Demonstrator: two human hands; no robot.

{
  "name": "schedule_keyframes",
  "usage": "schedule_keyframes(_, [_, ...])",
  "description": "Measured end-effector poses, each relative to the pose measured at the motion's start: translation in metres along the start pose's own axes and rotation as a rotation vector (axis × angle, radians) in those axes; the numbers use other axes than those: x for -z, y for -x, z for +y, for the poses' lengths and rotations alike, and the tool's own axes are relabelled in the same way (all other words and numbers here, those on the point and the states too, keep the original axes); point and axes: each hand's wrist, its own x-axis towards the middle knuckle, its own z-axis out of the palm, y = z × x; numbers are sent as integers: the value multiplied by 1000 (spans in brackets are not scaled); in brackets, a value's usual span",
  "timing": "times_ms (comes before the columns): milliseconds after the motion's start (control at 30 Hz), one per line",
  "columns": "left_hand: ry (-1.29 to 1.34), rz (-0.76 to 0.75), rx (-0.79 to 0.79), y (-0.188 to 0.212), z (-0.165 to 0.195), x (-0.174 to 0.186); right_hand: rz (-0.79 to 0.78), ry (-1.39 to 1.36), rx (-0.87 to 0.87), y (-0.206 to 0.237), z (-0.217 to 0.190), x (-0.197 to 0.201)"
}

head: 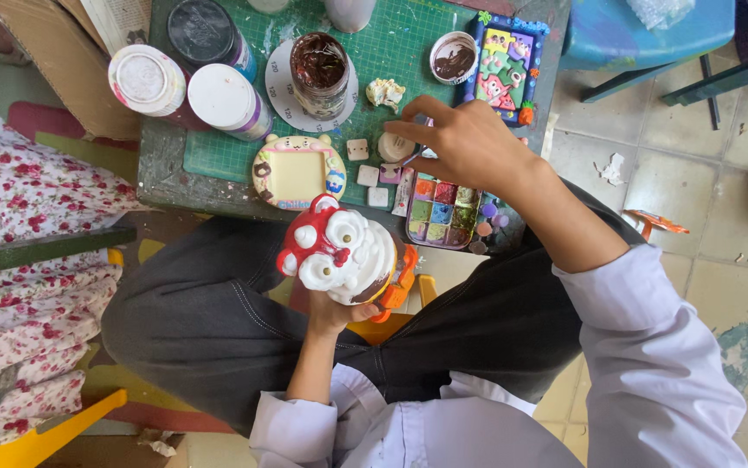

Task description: The person sits on the floor holding a plaster animal figurine on their lap and paints it with a brush, dipping the brush into paint jars and a watercolor palette on the table in front of them, rotating the figurine to paint different sides.

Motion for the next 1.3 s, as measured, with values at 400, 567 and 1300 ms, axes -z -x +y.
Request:
schedule_keyframes(400, [53, -10, -69, -4, 3, -4, 38, -52, 6, -1, -1, -5])
schedule_keyframes(567, [20, -26, -55, -3, 1, -3, 40, -9, 11, 0, -2, -5])
schedule_keyframes(1300, [263, -127, 63, -22, 22, -7, 73, 60, 30, 5, 1, -2])
